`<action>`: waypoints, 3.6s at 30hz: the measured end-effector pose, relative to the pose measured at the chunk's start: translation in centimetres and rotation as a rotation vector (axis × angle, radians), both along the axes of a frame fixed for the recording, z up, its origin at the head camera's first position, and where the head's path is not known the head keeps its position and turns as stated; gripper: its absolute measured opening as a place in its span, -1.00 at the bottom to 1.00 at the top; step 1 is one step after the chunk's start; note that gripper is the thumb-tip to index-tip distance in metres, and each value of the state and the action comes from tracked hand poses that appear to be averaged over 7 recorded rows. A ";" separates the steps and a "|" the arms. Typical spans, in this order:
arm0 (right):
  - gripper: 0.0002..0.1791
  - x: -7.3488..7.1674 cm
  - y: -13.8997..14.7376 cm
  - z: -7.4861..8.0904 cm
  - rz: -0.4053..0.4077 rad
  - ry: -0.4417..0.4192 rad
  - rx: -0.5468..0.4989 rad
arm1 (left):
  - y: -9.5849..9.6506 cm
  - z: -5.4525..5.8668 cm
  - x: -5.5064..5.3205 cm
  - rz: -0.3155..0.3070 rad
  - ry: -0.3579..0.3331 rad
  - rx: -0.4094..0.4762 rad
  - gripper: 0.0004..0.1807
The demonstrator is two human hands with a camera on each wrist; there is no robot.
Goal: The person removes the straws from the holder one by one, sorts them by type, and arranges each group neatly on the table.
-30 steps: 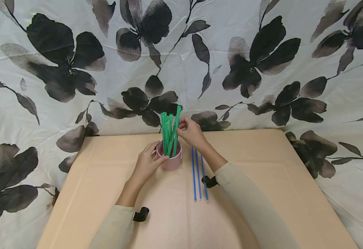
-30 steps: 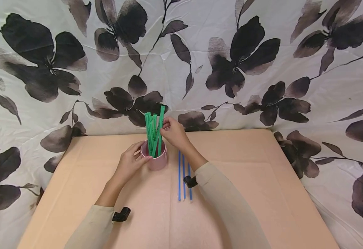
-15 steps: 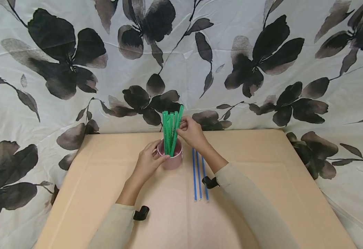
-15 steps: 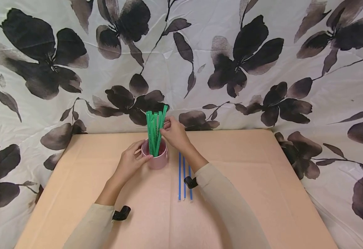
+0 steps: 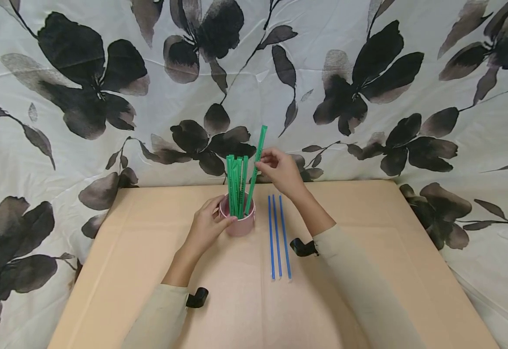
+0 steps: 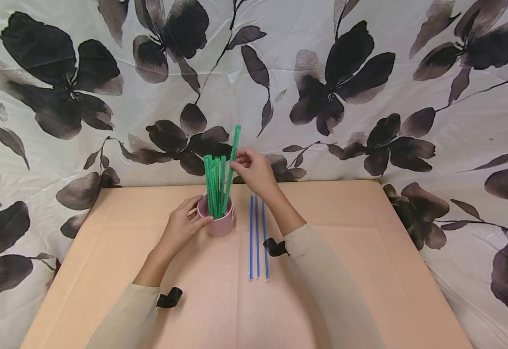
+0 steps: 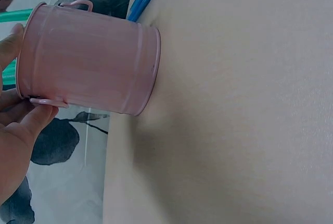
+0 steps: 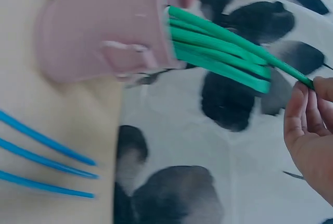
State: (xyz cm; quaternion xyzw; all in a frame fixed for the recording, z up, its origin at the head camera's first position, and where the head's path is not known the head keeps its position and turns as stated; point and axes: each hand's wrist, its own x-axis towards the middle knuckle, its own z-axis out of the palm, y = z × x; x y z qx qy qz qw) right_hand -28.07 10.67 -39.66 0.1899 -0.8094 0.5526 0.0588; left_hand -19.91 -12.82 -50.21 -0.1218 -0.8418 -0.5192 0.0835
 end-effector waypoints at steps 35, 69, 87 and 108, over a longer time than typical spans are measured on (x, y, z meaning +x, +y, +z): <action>-0.64 -0.2 11.9 -8.9 -0.060 -0.247 0.016 | 0.4 -0.6 0.0 0.023 -0.003 0.000 -0.23; -0.81 1.0 9.0 -14.3 -0.144 -0.430 0.365 | 0.5 -0.3 -0.1 0.021 0.017 -0.006 -0.23; -0.80 2.2 7.9 -14.4 -0.188 -0.383 0.439 | 0.2 -0.2 0.3 0.011 0.007 0.001 -0.24; -0.75 2.6 7.9 -14.2 -0.197 -0.296 0.304 | -0.1 -0.1 0.7 -0.002 0.002 -0.011 -0.22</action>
